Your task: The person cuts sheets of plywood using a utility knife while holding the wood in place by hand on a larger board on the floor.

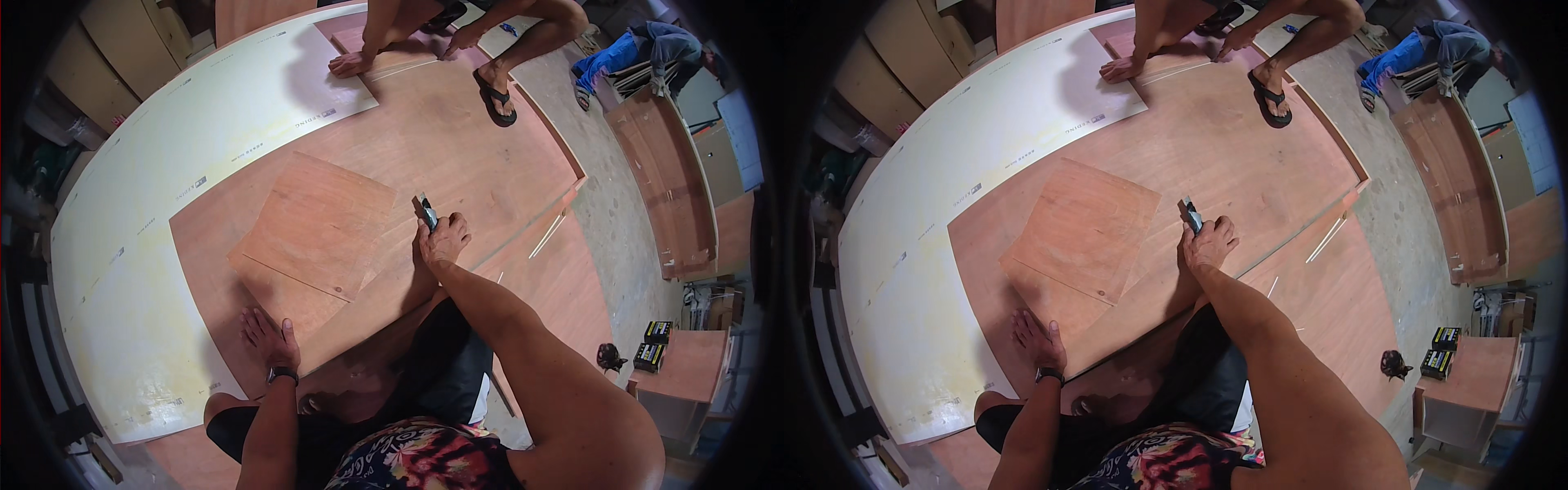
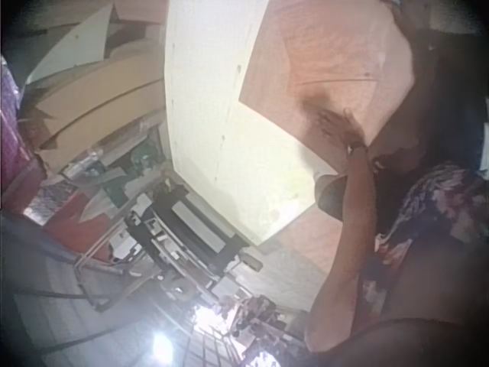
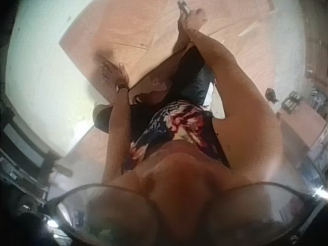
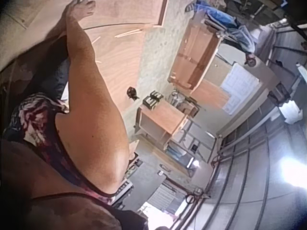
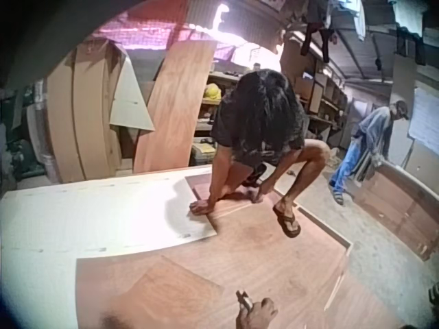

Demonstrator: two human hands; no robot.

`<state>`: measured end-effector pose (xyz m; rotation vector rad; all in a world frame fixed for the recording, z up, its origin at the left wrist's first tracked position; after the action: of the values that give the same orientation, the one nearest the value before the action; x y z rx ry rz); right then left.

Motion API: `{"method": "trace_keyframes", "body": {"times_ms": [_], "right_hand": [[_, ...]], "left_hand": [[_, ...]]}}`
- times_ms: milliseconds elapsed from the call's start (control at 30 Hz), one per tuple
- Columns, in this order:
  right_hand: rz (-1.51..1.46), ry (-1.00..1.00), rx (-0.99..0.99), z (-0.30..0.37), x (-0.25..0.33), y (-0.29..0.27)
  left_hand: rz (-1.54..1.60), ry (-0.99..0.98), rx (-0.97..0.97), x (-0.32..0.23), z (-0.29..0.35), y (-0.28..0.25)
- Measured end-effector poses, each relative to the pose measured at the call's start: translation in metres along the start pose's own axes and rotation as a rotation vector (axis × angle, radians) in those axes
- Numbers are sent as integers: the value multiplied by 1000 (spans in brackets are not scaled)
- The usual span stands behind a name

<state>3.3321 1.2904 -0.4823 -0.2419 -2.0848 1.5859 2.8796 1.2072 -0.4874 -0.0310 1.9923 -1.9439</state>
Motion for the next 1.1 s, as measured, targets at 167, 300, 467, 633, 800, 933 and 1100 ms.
{"method": "trace_keyframes", "body": {"times_ms": [167, 300, 467, 633, 800, 933, 1100], "right_hand": [[-8, -1, -6, 0, 0, -1], [-1, -9, -18, 1, 0, 1], [10, 7, 1, 0, -5, 4], [21, 5, 12, 1, -4, 5], [64, -3, -5, 0, -8, 6], [53, 17, 10, -1, -8, 8], [76, 16, 4, -3, -8, 8]], "left_hand": [[-18, -3, -10, -1, 0, 0], [35, -5, -27, 3, 1, 2], [51, -12, -22, 5, -1, 6], [61, -37, -19, 4, -1, 5], [94, -53, -3, 1, 1, 1], [112, -54, 14, 1, -1, -4], [117, -62, 52, -4, 0, -11]]}}
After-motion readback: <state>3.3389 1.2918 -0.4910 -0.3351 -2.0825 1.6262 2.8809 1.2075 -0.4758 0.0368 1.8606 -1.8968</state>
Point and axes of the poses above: each hand's wrist, its own z-axis away from the middle knuckle, its own y-axis out of the palm, x = y × z, the point moved 3 cm from there along -z, towards the middle knuckle, and after that the axes turned 12 degrees about -y, right-handed, at the moved point
